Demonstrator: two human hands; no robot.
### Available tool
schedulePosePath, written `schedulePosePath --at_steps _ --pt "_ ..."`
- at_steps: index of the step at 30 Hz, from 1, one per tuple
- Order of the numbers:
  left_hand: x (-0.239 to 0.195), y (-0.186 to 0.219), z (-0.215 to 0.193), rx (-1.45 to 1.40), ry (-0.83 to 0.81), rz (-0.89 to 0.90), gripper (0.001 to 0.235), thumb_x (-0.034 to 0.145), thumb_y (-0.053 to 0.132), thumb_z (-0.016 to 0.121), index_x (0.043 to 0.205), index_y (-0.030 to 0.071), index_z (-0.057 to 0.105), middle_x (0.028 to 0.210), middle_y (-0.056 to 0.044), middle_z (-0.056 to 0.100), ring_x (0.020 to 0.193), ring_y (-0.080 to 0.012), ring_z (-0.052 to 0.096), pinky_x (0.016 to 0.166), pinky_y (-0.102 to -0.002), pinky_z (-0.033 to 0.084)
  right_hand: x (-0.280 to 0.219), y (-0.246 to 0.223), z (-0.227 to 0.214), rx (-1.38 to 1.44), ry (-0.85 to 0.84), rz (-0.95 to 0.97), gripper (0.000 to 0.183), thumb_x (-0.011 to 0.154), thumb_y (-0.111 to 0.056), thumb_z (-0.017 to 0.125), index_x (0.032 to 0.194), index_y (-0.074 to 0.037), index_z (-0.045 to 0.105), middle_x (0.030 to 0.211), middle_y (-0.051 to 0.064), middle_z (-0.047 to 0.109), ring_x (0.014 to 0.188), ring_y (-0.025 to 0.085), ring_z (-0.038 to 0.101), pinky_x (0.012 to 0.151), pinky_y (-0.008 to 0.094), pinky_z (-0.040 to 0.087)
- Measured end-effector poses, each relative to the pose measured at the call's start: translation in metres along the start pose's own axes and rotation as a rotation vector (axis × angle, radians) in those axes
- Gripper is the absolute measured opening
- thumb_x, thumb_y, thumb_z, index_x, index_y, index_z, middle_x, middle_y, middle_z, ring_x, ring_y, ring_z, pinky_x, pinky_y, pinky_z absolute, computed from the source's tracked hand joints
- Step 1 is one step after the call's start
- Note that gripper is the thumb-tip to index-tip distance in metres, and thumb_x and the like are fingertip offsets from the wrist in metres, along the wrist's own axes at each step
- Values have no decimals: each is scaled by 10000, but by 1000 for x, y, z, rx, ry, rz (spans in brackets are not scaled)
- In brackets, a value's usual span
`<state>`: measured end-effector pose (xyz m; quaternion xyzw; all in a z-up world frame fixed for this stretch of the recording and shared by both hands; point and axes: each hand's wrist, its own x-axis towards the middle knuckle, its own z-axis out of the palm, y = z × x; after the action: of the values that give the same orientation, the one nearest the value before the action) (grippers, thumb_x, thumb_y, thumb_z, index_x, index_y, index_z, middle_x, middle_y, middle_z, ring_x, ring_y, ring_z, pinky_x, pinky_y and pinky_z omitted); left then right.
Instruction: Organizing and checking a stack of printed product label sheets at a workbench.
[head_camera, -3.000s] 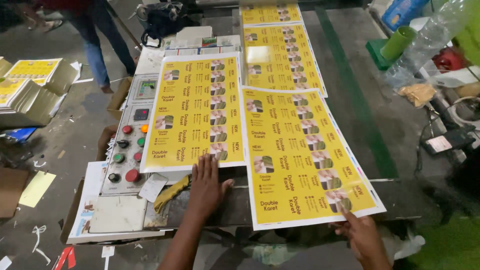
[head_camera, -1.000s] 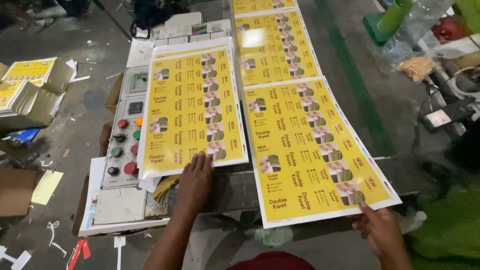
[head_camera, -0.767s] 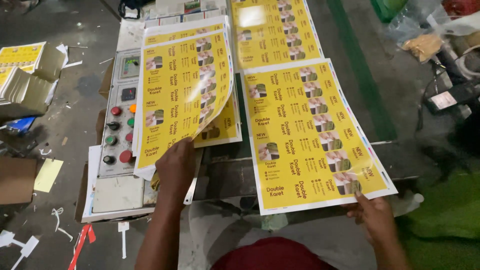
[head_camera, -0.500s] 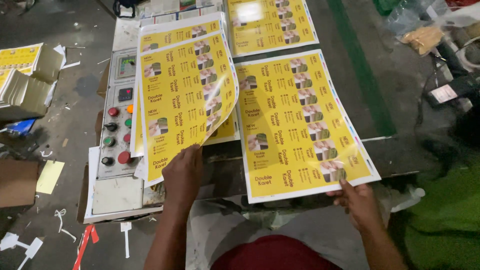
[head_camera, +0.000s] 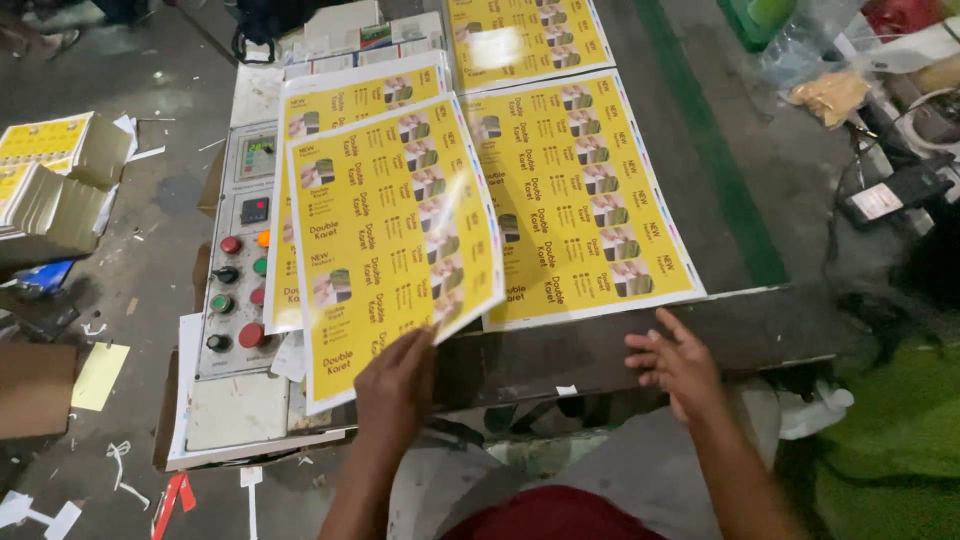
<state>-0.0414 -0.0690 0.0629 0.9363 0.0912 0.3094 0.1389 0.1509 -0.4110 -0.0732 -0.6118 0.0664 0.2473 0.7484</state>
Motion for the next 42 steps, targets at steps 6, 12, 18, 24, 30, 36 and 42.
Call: schedulePosePath --at_steps 6,12,18,24,30,36,42 --pt "-8 59 36 -165 -237 248 254 885 140 683 1126 59 680 1133 -90 702 885 -294 693 710 -391 523 -58 -11 66 -210 -330 153 619 898 -159 672 1487 -18 546 1139 217 813 783 246 707 571 322 508" --pt "-8 78 45 -236 -313 340 371 902 271 735 1149 1 676 1230 -170 704 1157 -350 673 956 -453 508 -47 24 57 18 -202 106 310 973 -59 624 1247 85 599 955 247 724 744 312 736 492 331 494" --pt "28 -20 58 115 -179 259 283 909 194 668 1127 22 722 1211 -91 737 1182 -279 651 1022 -432 497 -37 29 -2 99 -83 57 273 1008 -40 561 1260 61 586 993 259 703 757 327 695 512 361 467" --pt "13 -103 92 281 -244 -109 885 930 622 597 1495 -38 432 1604 -292 384 1514 -463 316 1177 -598 274 -49 20 -54 67 100 33 281 1022 -68 581 1279 46 570 925 210 681 740 275 662 517 342 455" --pt "-13 -84 87 373 -325 -76 776 937 493 625 1488 -27 458 1572 -251 455 1468 -428 419 1123 -538 373 -61 26 -92 -1 195 -12 309 1021 -40 576 1312 60 560 950 232 689 717 282 674 487 306 469" --pt "9 -69 43 235 -179 -28 295 951 163 590 1226 85 661 1200 -110 722 939 -354 709 750 -445 550 -75 28 -96 -61 239 61 275 1082 -95 531 1322 37 556 918 226 685 727 259 640 532 309 444" --pt "42 -36 -11 266 107 -94 103 944 97 756 1044 69 751 935 -76 782 700 -257 691 574 -364 489 -85 14 -72 -106 247 113 301 1071 -45 511 1347 73 536 927 262 663 764 321 651 579 392 472"
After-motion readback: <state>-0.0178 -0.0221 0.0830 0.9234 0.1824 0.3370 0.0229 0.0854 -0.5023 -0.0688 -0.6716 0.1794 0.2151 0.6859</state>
